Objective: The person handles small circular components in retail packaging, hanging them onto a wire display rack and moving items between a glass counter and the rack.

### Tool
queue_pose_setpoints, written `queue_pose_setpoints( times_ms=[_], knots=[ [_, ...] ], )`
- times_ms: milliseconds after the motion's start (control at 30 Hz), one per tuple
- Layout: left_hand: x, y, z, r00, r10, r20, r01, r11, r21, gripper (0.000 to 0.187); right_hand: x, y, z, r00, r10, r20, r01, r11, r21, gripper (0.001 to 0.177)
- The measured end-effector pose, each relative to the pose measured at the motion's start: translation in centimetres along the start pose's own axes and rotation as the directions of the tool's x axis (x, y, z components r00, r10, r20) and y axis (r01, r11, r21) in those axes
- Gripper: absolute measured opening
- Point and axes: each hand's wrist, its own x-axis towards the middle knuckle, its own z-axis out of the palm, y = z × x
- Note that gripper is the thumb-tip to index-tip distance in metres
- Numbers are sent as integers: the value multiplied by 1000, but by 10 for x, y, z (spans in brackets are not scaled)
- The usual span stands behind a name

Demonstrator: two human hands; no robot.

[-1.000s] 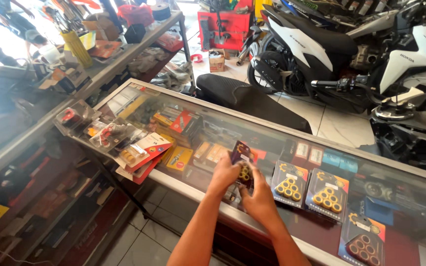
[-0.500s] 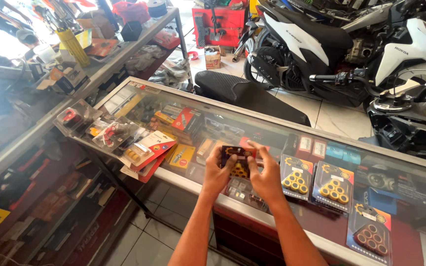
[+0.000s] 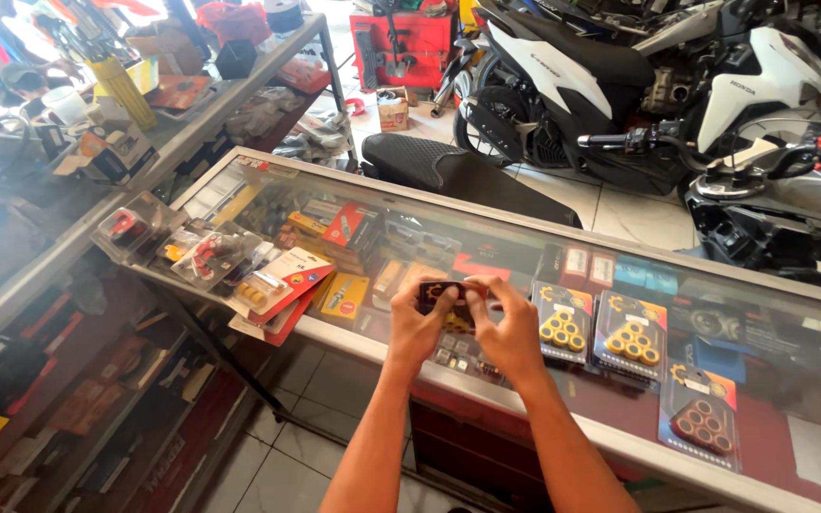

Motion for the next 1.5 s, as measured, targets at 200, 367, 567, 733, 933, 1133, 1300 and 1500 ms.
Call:
queue_pose_setpoints(
  times_ms=[200,367,567,733,933,1133,1300,1500],
  knots=[
    [-15,5,0,998,64,1,-64,998,17,9,1,-15,0,984,-167,60,171,983,-73,10],
    [-43,21,-12,999,37,5,-37,999,-17,15,-19,-34,-4,986,-162,42,163,986,-24,7],
    [-86,2,-51,990,-60,127,65,997,-38,26,-43,-42,-4,992,-115,-47,120,986,118,6],
    [-124,1,-44,979,-179,99,202,918,-342,32,-63,-45,-6,994,-106,-34,110,983,147,6],
    [-139,27,-25,994,-109,31,113,925,-362,33,-61,-59,-22,991,-131,42,120,972,200,9],
    [-152,37,9,978,-135,-161,82,950,-300,36,-57,-46,-39,958,-211,195,141,937,319,7],
    [-180,38,47,912,-142,-384,55,972,-229,35,-56,-27,-61,898,-254,358,91,905,415,6],
    [-235,41,76,789,-127,-602,117,992,-56,37,-79,-21,-74,824,-350,446,68,841,537,6]
  ],
)
